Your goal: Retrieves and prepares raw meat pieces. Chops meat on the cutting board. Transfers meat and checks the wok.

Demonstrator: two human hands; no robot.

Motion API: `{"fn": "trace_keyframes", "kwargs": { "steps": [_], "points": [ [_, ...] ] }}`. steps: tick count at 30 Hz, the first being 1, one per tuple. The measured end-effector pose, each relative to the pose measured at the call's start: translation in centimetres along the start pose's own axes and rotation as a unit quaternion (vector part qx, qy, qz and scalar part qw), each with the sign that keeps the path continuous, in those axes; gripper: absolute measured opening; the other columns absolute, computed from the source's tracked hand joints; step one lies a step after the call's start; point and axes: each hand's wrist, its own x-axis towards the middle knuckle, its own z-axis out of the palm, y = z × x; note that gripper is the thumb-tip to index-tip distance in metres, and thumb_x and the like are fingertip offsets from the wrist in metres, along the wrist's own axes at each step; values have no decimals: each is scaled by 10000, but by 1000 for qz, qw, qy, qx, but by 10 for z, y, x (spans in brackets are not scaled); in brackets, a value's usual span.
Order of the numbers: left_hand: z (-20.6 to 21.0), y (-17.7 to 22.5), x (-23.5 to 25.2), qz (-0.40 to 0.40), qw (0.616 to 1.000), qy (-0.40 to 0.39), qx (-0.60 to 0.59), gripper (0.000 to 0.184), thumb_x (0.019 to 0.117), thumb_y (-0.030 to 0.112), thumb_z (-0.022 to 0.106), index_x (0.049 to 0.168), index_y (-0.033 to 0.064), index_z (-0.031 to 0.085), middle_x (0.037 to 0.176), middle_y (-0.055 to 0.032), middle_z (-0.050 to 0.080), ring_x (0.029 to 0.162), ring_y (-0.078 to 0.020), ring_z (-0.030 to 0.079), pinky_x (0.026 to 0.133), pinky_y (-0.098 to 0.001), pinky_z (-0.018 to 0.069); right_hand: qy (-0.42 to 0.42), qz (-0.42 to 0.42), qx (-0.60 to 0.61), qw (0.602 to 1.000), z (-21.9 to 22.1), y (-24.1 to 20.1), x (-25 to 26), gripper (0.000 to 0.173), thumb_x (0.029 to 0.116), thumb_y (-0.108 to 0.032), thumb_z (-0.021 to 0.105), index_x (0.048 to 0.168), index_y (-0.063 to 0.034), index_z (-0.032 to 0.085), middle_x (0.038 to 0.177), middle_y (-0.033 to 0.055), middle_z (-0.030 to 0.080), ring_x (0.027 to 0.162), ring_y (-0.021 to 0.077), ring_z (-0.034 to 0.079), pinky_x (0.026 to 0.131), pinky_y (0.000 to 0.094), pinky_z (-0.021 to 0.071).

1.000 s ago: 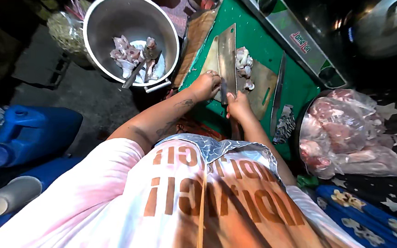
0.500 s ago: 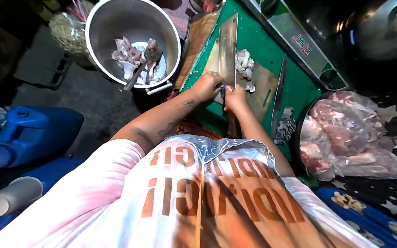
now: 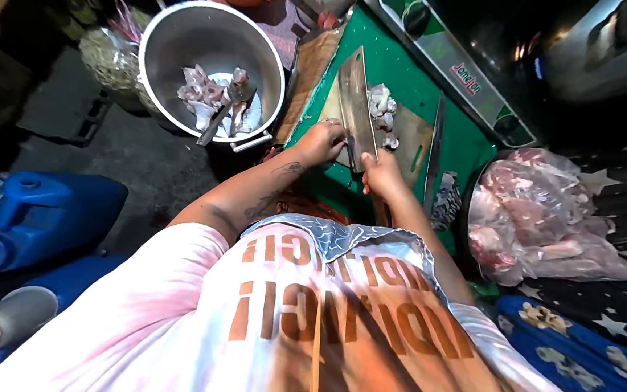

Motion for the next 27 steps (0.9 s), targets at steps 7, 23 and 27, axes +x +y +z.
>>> {"fn": "trace_keyframes", "kwargs": {
  "steps": [7,23,27],
  "points": [
    [-5,1,6,-43,998,-40,-17,147,920,70,670,995,-42,730,1035,-200,728,1012,-340,709,946,-475,557,13,-2,-2,1000,27,-7,21,438,1119,-360,422,1289,29,527,790,162,610,554,240,624,563,424,580],
    [-1,0,8,-60,998,-27,-4,143,941,77,651,995,-33,724,1008,-195,725,998,-339,712,936,-490,561,34,1,39,999,29,-14,40,426,1113,-358,452,1257,30,552,799,156,606,521,211,591,524,382,553],
    [1,6,16,-100,995,-29,11,152,946,91,651,1003,-29,724,1015,-192,722,1007,-335,709,941,-500,560,-10,14,88,996,0,-34,63,426,1110,-371,462,1385,-51,517,854,122,621,610,193,619,605,366,579]
  ]
}}
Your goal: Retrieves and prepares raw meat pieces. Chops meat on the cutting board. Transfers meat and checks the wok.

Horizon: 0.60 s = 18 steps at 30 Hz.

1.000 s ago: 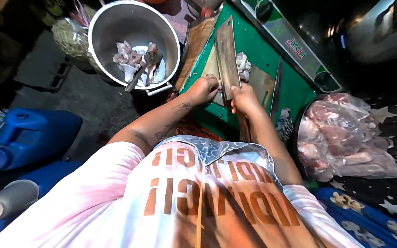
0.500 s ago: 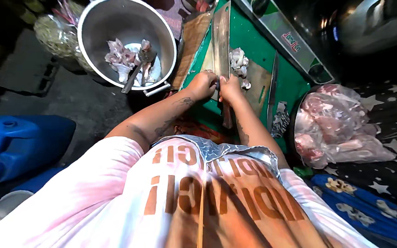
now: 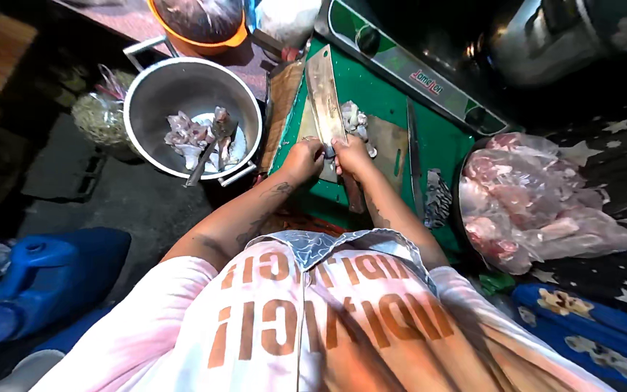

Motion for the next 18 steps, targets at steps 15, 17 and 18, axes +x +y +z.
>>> {"fn": "trace_keyframes", "kwargs": {
  "steps": [15,17,18],
  "points": [
    [73,78,96,70,958,-223,167,228,1004,82,589,1201,27,690,1241,-227,642,1196,-416,619,1012,-557,518,68,-47,172,982,-134,128,-34,349,1072,-444,534,1171,-109,558,592,8,499,421,122,532,433,299,535],
    [86,74,104,75,951,-231,194,217,1003,54,577,1183,14,692,1221,-229,648,1191,-424,620,1018,-565,505,70,-38,174,981,-137,132,-31,340,1077,-422,532,1157,-92,547,598,15,510,430,126,549,447,303,551],
    [85,73,104,64,957,-219,177,218,1003,52,573,1178,4,694,1196,-229,660,1172,-416,632,1018,-564,502,68,-37,177,981,-137,132,-30,331,1077,-408,535,1152,-86,548,599,16,513,432,125,554,450,301,555]
  ]
}}
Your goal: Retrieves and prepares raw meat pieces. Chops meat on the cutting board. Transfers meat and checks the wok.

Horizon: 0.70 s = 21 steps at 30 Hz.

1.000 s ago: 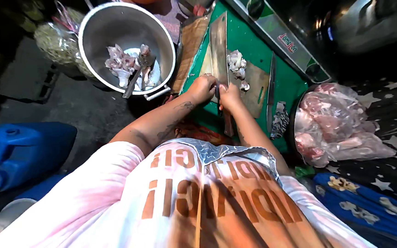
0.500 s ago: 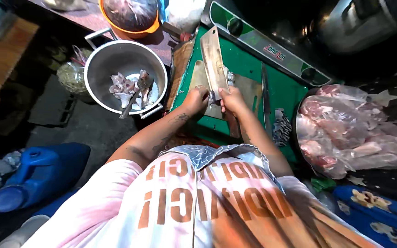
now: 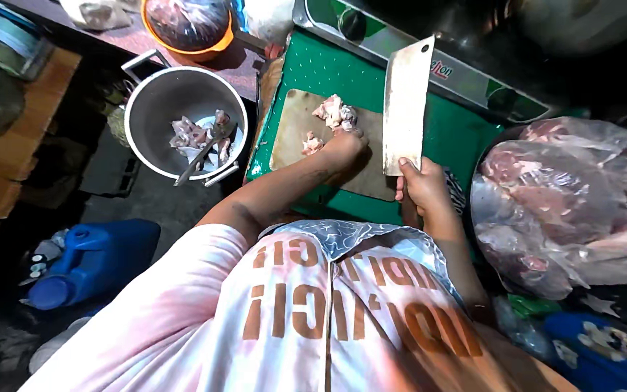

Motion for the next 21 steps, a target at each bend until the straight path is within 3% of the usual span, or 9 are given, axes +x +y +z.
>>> {"fn": "trace_keyframes", "kwargs": {
  "steps": [4,7,9,11,13,15,18,21],
  "points": [
    [-29,-4,-37,-74,971,171,-150,230,962,78,641,1168,-20,680,1076,-179,737,1000,-309,731,926,-501,579,-35,-11,-1,999,7,-1,4,302,1081,-374,540,1157,-82,559,593,20,517,437,132,556,456,312,560],
    [-52,-12,-90,-70,946,283,-144,199,910,9,686,1106,-20,707,1187,-196,692,1033,-285,711,921,-436,593,-87,-16,-31,996,24,-13,-3,304,1089,-372,522,1173,-81,548,609,11,505,450,117,543,473,297,551],
    [-52,-23,-125,-51,953,284,-92,149,943,-7,641,1064,-4,728,1221,-226,629,1083,-319,666,956,-436,572,-118,-32,-47,991,39,-18,-4,303,1094,-351,517,1163,-59,559,612,19,523,449,124,556,473,301,558],
    [-35,-39,-151,-27,969,239,-54,190,972,-29,587,1071,-1,747,1187,-233,665,1128,-360,662,996,-475,551,-142,-46,-72,986,60,-22,-5,293,1091,-349,525,1118,-59,562,603,23,530,442,117,556,461,291,551],
    [-13,-53,-171,-6,983,181,-41,275,987,-51,551,1181,15,735,1248,-218,672,1237,-379,623,1084,-490,495,-154,-68,-97,981,82,-27,-11,284,1091,-308,535,1106,-29,589,606,36,533,437,113,542,442,285,526],
    [-5,-59,-179,12,984,177,-26,339,993,-47,538,1274,36,708,1340,-205,654,1310,-373,594,1130,-487,465,-165,-87,-143,972,99,-30,-16,312,1100,-321,512,1109,-22,601,631,68,555,452,146,551,457,320,524],
    [-2,-62,-183,26,979,203,-24,306,1021,37,554,1289,56,699,1370,-174,652,1307,-342,604,1119,-472,476,-164,-112,-203,959,114,-20,-25,375,1103,-393,478,1083,-40,603,637,115,580,459,219,567,468,399,527],
    [2,-71,-182,38,972,231,-23,225,1034,122,590,1185,34,733,1253,-172,696,1221,-343,645,1063,-460,514,-156,-106,-246,951,125,-15,-30,376,1102,-383,479,1056,-32,605,660,125,595,502,246,597,516,444,546]
  ]
}}
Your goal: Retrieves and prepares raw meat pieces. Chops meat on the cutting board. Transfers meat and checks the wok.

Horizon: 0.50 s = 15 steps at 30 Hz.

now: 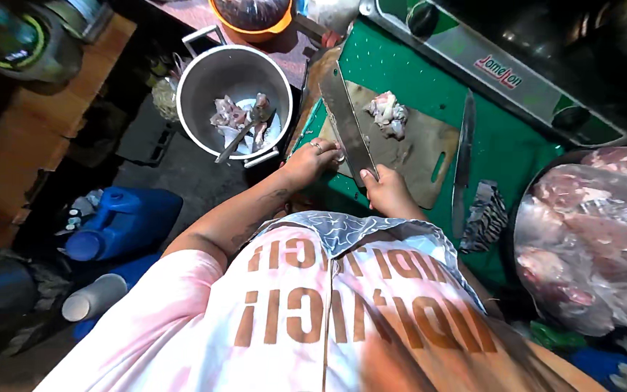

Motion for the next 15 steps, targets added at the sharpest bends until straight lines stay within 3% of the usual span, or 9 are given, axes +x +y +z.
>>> {"fn": "trace_keyframes", "kwargs": {
  "steps": [4,7,10,13,15],
  "points": [
    [7,-5,6,19,1000,13,-5,181,1024,122,608,1048,14,751,1152,-167,726,1158,-342,674,1025,-442,537,-6,32,-28,999,7,-3,-6,362,1101,-357,490,999,-24,589,663,117,576,518,236,594,540,443,547],
    [9,-8,6,24,999,17,-16,199,1030,139,601,979,13,748,1109,-160,733,1130,-333,682,1012,-429,540,-2,39,-52,998,10,-9,-5,378,1104,-372,474,1027,-24,599,698,145,591,532,265,602,541,469,543],
    [10,-13,8,30,999,16,-23,208,1026,145,604,945,15,746,1077,-157,734,1104,-329,684,993,-427,544,-3,39,-62,997,15,-19,10,426,1106,-412,448,1137,-20,613,763,188,625,538,307,613,524,504,541],
    [8,-16,9,32,999,7,-26,186,1017,124,611,959,14,750,1076,-161,733,1113,-337,684,1009,-428,537,-13,50,-82,995,20,-48,39,408,1114,-352,445,1250,-6,613,939,218,669,682,324,676,666,533,580],
    [7,-16,10,30,999,9,-27,145,989,80,629,972,8,754,1086,-164,739,1111,-343,691,1012,-439,539,-1,39,-87,995,21,-65,51,397,1113,-328,449,1255,10,602,958,222,670,676,308,680,660,507,586]
  ]
}}
